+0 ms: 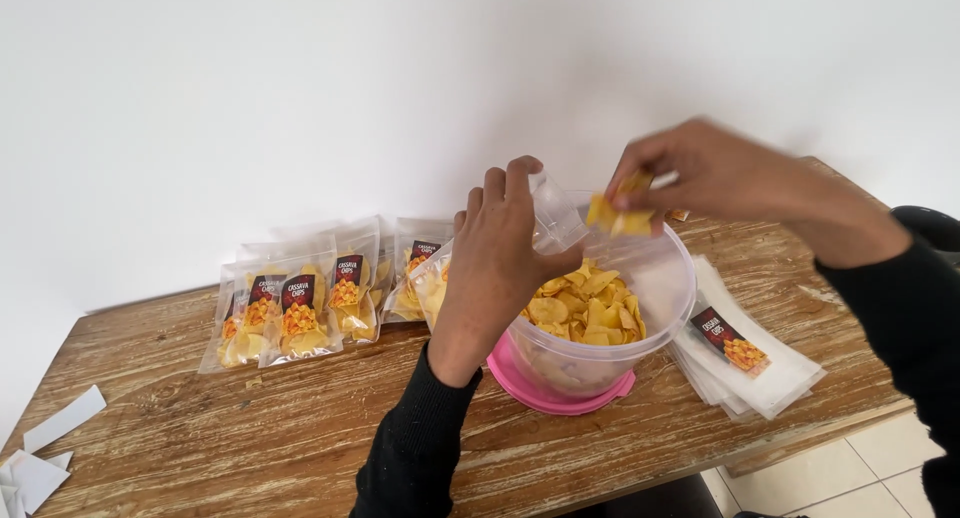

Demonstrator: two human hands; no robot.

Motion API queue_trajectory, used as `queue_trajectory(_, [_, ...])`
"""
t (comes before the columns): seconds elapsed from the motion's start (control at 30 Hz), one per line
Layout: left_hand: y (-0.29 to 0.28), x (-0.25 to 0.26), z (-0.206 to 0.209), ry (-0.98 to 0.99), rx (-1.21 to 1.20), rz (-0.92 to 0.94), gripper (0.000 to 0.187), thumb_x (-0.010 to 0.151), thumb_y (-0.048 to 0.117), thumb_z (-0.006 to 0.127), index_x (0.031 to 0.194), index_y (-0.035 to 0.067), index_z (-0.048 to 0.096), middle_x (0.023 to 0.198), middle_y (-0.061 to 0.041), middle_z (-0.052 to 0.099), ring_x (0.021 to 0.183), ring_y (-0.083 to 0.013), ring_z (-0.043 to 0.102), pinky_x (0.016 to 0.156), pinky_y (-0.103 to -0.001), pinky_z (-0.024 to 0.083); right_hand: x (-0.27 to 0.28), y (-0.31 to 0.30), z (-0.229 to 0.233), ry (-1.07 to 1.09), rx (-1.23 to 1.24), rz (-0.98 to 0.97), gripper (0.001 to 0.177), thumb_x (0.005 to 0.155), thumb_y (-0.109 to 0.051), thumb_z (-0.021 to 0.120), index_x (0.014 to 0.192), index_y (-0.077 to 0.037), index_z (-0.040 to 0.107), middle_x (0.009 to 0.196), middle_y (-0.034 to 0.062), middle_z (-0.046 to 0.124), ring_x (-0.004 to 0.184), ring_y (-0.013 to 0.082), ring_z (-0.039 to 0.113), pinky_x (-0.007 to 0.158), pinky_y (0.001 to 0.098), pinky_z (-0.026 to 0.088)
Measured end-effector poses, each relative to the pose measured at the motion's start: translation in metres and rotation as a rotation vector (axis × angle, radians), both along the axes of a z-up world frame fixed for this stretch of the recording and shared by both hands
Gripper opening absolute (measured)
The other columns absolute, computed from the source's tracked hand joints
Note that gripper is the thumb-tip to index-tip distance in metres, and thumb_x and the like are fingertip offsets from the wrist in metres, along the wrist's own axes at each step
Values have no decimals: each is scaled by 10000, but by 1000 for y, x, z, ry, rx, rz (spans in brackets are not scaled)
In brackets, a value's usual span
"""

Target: Packaging chips by manually filling small plastic bags from a large container and sealing them.

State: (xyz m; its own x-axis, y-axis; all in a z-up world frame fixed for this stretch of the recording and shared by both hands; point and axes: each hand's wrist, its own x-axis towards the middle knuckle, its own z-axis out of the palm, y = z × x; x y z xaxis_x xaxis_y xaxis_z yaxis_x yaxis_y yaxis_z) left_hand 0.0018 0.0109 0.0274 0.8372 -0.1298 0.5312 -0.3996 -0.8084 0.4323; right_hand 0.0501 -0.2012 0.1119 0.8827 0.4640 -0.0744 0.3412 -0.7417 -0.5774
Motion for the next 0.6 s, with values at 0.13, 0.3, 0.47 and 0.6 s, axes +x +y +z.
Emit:
queue_trajectory(0.13, [-10, 2, -5, 8, 34, 22, 942, 644, 407, 969, 1372, 145, 434, 1208, -101, 560, 1083, -353, 566, 854, -512, 470, -15, 13, 14, -85, 234, 36, 145, 880, -76, 727, 986, 9, 776, 1067, 114, 842, 849, 174, 744, 684, 295, 643])
queue_trajectory(0.3, [-12, -2, -3, 7, -34, 1, 875, 718, 395, 926, 1383, 118, 429, 1225, -115, 558, 1109, -342, 559, 875, -491, 473, -29, 52, 27, 81, 68, -89, 245, 841, -114, 791, 1078, -109, 729, 1132, 19, 763, 1106, 115, 717, 988, 242, 598])
queue_trajectory(0.47, [-2, -11, 9, 54, -149, -51, 820, 734, 388, 866, 1369, 117, 424, 1255, -109, 569, 1157, -357, 565, 894, -515, 462, -10, 37, 34, 136, 206, 5, 331, 852, -142, 702, 1175, -95, 645, 1225, 43, 743, 1058, 191, 741, 962, 340, 565])
queue_trajectory(0.6, [-1, -11, 5, 53, -56, -177, 834, 731, 423, 871, 1358, 97, 429, 1295, -100, 546, 1107, -329, 560, 909, -461, 455, -6, 35, 32, 122, 173, 53, 316, 929, -128, 623, 1241, -77, 640, 1164, 87, 728, 1075, 200, 779, 911, 321, 604])
